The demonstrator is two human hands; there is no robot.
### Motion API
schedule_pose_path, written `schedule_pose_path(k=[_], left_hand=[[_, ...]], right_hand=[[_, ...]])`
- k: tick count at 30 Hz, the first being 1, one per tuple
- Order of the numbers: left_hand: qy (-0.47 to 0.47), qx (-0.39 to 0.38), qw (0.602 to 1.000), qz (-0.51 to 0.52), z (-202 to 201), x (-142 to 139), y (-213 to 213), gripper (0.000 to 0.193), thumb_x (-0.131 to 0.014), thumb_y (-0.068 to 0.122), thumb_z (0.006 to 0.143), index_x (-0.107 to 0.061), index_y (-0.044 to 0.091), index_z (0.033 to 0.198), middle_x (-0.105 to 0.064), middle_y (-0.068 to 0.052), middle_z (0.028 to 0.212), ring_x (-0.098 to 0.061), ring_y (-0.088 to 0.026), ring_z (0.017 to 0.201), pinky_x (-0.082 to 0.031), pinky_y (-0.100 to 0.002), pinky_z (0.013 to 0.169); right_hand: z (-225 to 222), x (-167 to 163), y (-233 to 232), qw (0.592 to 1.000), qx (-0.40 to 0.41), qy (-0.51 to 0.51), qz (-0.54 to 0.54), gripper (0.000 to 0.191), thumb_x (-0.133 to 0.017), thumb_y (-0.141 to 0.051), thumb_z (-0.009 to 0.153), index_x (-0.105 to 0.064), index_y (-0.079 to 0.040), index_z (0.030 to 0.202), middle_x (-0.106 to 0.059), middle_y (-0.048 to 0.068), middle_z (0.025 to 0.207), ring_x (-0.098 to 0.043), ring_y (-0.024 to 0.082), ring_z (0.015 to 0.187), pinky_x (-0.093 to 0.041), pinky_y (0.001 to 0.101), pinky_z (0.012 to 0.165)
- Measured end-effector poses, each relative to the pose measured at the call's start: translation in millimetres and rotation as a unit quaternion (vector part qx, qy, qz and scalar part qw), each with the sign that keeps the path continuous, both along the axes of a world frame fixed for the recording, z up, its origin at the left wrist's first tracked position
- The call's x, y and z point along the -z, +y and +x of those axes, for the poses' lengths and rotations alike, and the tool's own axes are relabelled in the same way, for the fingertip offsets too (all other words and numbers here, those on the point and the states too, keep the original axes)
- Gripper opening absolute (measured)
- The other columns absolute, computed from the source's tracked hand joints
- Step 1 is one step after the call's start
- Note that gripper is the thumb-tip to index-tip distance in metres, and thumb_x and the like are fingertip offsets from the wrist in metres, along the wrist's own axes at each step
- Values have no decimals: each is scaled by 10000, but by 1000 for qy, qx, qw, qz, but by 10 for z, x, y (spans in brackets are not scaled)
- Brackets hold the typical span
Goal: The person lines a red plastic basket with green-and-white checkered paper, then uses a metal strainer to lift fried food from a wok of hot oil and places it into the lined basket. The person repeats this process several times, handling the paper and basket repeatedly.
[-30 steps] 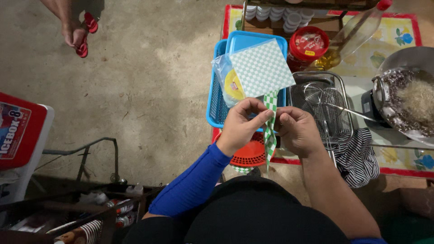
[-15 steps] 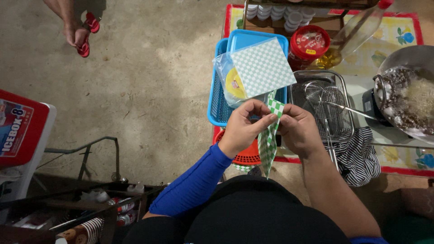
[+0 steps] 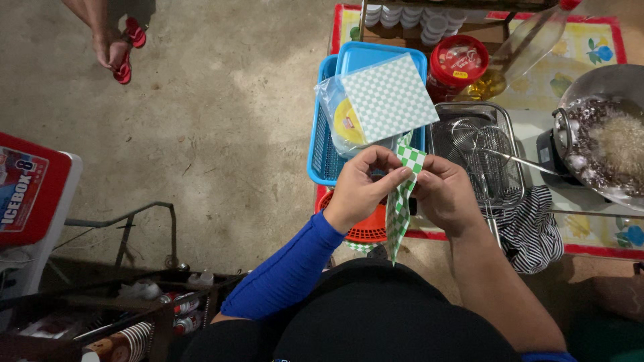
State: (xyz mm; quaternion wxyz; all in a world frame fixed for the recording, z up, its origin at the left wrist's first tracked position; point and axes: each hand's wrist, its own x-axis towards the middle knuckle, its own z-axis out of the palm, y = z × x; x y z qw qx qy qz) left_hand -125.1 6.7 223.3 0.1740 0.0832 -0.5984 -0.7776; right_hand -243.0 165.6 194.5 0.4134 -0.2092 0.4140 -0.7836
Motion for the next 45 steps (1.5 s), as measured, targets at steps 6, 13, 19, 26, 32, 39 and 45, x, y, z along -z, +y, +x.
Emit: schedule_pose_path(k=[6,13,19,26,32,39,45], left_hand=[[18,10,1000,22,5,19,5,243,-763,179,949,-647,14,1085,-685,-14,963,-652,-50,815,-558,-206,690],[29,23,999,34,-19,90,-5,237,-763,164,971,-646,0,1095,-676,-21,969,-632,-58,817,-543,-213,701],[47,40,996,62,-32,105,-5,235,-754,142,961,-633,2,1107,-678,-28,1001,-661,-73,876,-580,-234,769],[48,34,998,4,17,65,-4,300,-809,137,917,-615,12,1108,-624,-7,989,-625,-70,882,-564,-235,768],[5,-36,997,-66,-31,62,-27,209,-740,172,946,-652,19,1059,-678,-14,932,-637,-68,840,-544,-227,763],[34,-103,985,-132,-99,233,-102,238,-769,178,933,-634,13,1040,-639,-10,892,-589,-69,790,-514,-233,689],[-16,-216,971,-101,34,478,-535,141,-710,149,986,-728,13,1018,-690,19,849,-591,-35,757,-487,-220,664]], right_hand=[[1,35,26,1000,-13,-4,-28,326,-771,-197,969,-685,30,1188,-734,114,1108,-708,203,1018,-569,382,947],[-43,94,51,1000,-9,-10,-28,324,-787,-192,952,-701,17,1185,-737,107,1138,-702,196,1055,-556,375,982],[-54,67,32,999,-20,-17,-21,257,-750,-161,968,-713,9,1157,-743,148,1124,-725,226,1021,-582,372,931],[2,-6,26,999,16,17,37,157,-725,-98,961,-710,-1,1084,-746,125,1052,-722,186,959,-597,341,875],[-27,171,-67,992,59,50,104,151,-737,-107,938,-712,-15,1056,-724,71,962,-685,135,843,-579,300,775],[-29,219,-263,976,39,147,153,131,-717,-110,961,-707,-17,1053,-725,51,975,-687,107,876,-585,284,819],[-437,154,-318,976,172,49,122,151,-701,2,919,-690,-50,1061,-728,56,1014,-695,146,860,-581,275,790]])
